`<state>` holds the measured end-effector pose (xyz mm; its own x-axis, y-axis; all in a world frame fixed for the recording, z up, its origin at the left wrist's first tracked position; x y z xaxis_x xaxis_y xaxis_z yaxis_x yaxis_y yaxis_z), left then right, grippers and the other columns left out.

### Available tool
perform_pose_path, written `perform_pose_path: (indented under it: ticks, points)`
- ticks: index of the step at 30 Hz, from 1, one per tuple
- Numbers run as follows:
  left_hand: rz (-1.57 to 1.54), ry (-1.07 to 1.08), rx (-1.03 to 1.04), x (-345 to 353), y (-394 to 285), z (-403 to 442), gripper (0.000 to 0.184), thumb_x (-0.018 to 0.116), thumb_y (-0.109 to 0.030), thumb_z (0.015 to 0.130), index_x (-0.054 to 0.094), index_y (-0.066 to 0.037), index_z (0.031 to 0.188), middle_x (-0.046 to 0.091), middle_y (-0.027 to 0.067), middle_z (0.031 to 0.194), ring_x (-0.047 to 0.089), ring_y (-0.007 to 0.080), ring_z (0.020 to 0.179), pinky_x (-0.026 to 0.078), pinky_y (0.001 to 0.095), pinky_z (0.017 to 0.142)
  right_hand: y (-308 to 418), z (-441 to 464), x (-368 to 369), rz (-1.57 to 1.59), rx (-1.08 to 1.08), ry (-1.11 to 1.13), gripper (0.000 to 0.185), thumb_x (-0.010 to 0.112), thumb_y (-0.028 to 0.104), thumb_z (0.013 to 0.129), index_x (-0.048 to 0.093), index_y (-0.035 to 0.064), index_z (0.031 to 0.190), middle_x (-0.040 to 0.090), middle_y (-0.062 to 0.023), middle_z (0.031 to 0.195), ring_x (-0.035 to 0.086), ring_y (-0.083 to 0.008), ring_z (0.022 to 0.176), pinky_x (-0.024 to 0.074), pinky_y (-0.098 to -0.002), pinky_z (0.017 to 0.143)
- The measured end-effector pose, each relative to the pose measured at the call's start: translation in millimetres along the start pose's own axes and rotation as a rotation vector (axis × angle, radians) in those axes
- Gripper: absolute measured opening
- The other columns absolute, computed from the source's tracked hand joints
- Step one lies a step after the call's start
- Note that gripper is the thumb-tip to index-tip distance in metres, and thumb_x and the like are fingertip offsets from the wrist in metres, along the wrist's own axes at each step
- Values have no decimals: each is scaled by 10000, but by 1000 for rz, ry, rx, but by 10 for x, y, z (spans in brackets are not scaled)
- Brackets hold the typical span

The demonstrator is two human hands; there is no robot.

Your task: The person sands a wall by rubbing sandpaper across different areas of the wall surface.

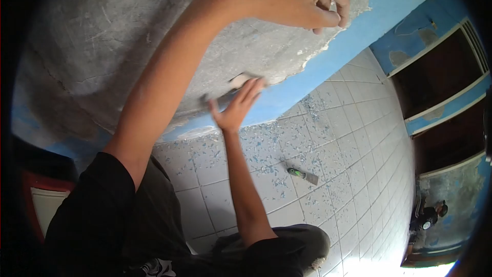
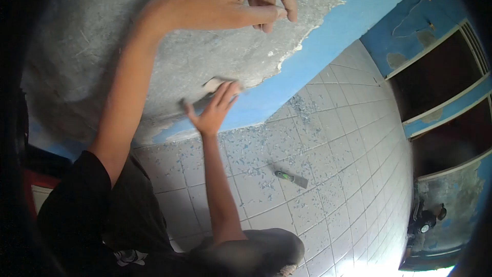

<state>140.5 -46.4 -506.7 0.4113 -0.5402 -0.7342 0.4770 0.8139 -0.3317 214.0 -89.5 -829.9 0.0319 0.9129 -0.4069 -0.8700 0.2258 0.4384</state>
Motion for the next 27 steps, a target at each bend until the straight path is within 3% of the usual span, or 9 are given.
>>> perform_pose_path:
  ticks: [3,6,10,14,17,19,21,24,27]
  points:
    - [46,-9,-32,47,206,78,250,535,-112,787,641,-2,986,661,174,907,645,249,819,497,329,755,99,1007,-464,155,-39,-210,993,536,597,728,117,2,1404,70,-264,1445,81,-419,1339,82,-573,1051]
    - [149,-152,46,112,273,98,252,553,-182,773,666,-42,949,673,141,861,667,229,753,520,303,704,152,1492,-781,177,-82,-185,909,527,536,765,143,18,1406,86,-244,1451,101,-422,1335,104,-556,1054]
    - [153,-124,43,158,286,91,205,546,-97,779,656,-63,948,678,118,822,673,180,750,520,300,722,174,986,-461,67,-143,-260,939,547,542,752,152,-17,1394,125,-293,1422,136,-433,1323,144,-545,1047]
    - [182,-163,47,140,280,80,207,573,-106,770,666,-87,954,684,100,802,674,184,759,515,281,702,-24,-308,82,-51,-16,61,980,541,569,749,116,-40,1388,107,-317,1413,96,-457,1322,135,-579,1037]
    - [164,-142,-13,132,225,69,206,585,-104,761,672,-89,948,682,102,789,673,186,748,516,282,684,-102,-52,-11,-93,-15,22,990,520,585,751,97,-39,1392,92,-314,1419,75,-434,1335,104,-578,1044]
    - [176,-157,26,118,262,68,202,581,-104,763,673,-82,942,680,108,781,672,186,739,516,279,673,-39,582,-286,19,-32,-162,980,496,595,759,87,-24,1399,79,-291,1434,72,-402,1346,72,-562,1057]
    - [182,-172,61,133,288,75,199,576,-103,765,674,-76,935,679,113,772,672,185,730,517,276,663,34,1147,-642,11,26,-151,962,482,597,768,90,-9,1405,77,-266,1445,83,-391,1348,61,-543,1066]
    - [171,-153,24,156,256,92,203,562,-108,768,674,-69,934,677,119,758,670,182,710,517,272,653,-23,1284,-760,-51,10,-126,942,483,581,775,93,4,1409,84,-249,1451,92,-383,1350,70,-542,1063]
    - [159,-58,-73,174,221,98,204,556,-109,771,672,-64,933,676,116,745,667,175,691,518,273,657,-32,609,-320,-14,-7,-149,986,529,579,742,105,-24,1398,90,-282,1436,84,-416,1341,88,-564,1050]
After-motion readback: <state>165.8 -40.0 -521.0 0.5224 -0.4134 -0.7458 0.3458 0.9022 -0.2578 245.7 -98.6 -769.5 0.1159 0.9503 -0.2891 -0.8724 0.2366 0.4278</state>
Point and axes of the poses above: each hand's wrist, its own z-axis towards the middle knuckle, its own x-axis out of the palm, y = z × x, the point moved 2 cm from there along z, towards the middle knuckle
